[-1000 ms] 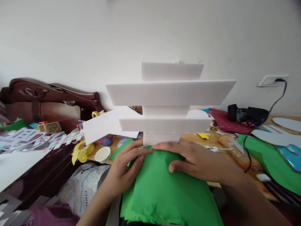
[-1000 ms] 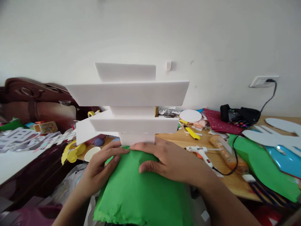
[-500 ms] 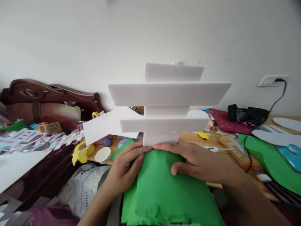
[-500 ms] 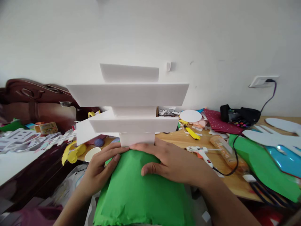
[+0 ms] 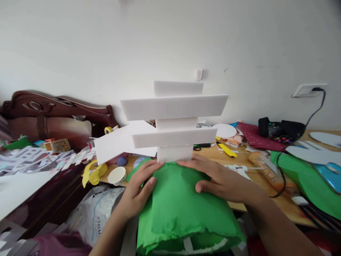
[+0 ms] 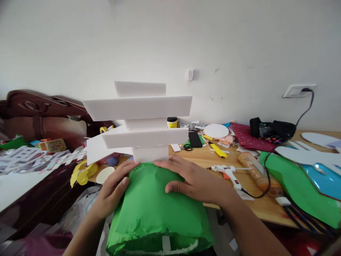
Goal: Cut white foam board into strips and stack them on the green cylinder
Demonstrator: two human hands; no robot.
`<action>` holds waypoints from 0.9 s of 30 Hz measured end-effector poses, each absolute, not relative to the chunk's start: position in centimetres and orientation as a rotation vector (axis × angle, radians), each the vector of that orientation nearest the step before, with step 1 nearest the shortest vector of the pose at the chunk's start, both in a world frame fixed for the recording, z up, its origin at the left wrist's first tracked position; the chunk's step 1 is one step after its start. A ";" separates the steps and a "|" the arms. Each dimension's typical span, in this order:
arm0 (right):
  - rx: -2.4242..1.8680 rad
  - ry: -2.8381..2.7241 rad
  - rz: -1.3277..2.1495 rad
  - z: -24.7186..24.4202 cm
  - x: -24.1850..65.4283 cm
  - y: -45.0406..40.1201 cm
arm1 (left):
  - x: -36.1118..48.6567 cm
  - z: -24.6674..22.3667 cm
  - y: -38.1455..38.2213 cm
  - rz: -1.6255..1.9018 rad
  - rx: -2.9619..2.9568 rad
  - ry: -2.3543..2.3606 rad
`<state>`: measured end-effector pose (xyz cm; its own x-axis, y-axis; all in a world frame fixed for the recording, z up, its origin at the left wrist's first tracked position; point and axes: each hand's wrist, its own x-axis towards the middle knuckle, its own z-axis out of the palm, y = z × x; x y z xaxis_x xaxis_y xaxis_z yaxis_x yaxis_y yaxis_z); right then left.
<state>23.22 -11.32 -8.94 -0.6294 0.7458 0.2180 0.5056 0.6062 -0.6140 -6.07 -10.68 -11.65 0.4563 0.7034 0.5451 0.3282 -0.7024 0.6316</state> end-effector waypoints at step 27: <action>-1.037 -1.993 0.985 -16.7 24.3 -7.4 | -5.5 -19.4 -6.3 1.094 1.406 0.856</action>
